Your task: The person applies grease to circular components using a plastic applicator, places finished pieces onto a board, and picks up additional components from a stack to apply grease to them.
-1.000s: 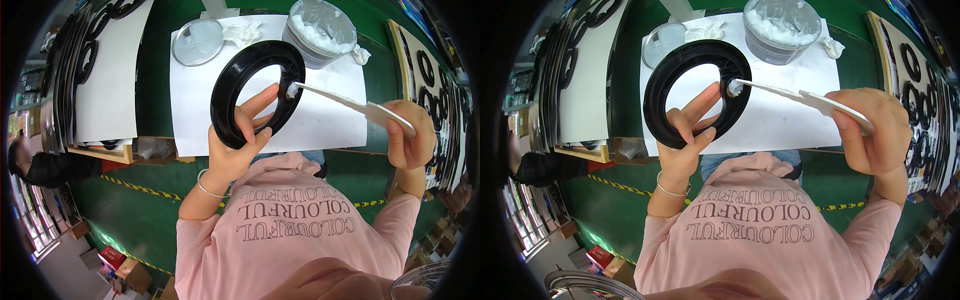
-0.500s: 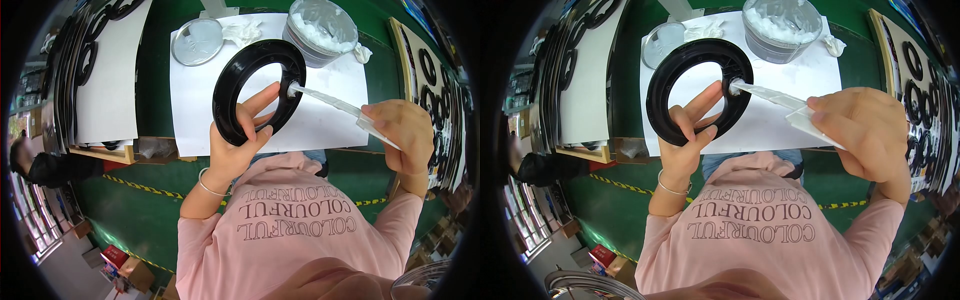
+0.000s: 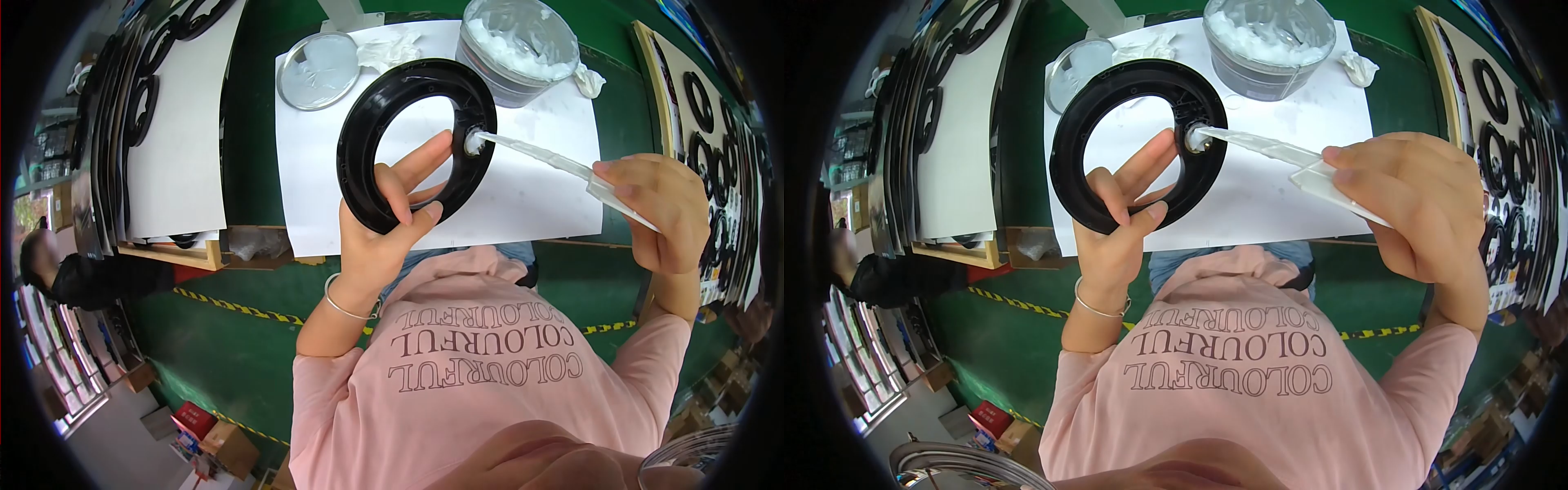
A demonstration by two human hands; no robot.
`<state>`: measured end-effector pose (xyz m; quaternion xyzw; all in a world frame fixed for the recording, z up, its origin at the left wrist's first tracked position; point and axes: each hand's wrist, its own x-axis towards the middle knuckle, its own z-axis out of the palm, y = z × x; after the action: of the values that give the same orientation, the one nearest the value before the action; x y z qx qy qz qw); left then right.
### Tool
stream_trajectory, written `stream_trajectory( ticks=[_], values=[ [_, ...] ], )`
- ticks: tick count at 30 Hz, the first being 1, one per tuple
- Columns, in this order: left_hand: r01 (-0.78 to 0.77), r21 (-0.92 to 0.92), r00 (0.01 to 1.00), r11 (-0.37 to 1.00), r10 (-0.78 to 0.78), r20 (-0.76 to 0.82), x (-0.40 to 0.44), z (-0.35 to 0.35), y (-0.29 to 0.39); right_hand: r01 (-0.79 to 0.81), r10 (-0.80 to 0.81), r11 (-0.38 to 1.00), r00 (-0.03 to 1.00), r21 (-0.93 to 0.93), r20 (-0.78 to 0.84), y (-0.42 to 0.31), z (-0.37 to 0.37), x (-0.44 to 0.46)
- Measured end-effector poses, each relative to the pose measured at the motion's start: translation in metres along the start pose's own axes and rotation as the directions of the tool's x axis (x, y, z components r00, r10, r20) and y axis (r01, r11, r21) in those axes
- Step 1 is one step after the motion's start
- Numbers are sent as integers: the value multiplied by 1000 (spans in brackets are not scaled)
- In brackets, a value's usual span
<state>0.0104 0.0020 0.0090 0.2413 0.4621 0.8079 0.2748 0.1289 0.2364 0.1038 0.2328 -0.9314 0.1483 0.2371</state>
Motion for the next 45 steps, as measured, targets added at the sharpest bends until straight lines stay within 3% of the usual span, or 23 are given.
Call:
stream_trajectory(
  ticks=[6,12,14,15,16,18,19,21,22,26,29,31,32,36,38,45],
  values=[
    [18,-71,999,997,-20,-32,1,2,-2,-63,64,993,998,104,-5,-2,4,-6],
    [37,-101,998,994,-42,-54,3,4,-2,-303,306,951,951,63,-43,-4,14,-27],
    [37,-96,998,995,-42,-51,3,4,-3,-517,569,808,810,284,-143,-2,28,-34],
    [37,-86,997,996,-42,-58,4,4,-4,-518,570,807,809,284,-143,-1,36,-38],
    [37,-75,997,996,-42,-66,4,4,-4,-570,703,661,697,489,-138,1,45,-41],
    [37,-74,997,997,-42,-64,5,5,-5,-569,864,354,503,742,-27,5,59,-47],
    [35,-73,997,997,-40,-65,5,5,-6,-569,864,354,502,742,-28,6,66,-49],
    [38,-81,997,996,-44,-66,6,5,-5,-443,936,15,322,897,143,7,78,-50],
    [41,-90,997,995,-47,-67,7,5,-4,-458,938,-18,300,889,173,8,82,-52],
    [64,-165,994,984,-78,-82,8,3,-3,-353,965,-43,229,935,131,11,83,-54],
    [71,-204,992,976,-91,-90,8,0,-4,-353,961,74,274,933,28,14,75,-61],
    [83,-224,990,971,-107,-96,9,0,-3,-439,915,333,364,835,-173,14,71,-64],
    [84,-225,990,971,-108,-94,9,0,-5,-462,895,371,410,806,-178,11,67,-64],
    [74,-203,994,976,-89,-69,8,2,-6,-534,881,406,444,742,-162,6,58,-52],
    [81,-217,993,973,-97,-65,8,3,-5,-596,904,355,414,721,-103,7,58,-47],
    [63,-112,996,992,-69,-57,6,2,-5,-669,893,427,419,609,-166,-1,49,-34]
  ],
)
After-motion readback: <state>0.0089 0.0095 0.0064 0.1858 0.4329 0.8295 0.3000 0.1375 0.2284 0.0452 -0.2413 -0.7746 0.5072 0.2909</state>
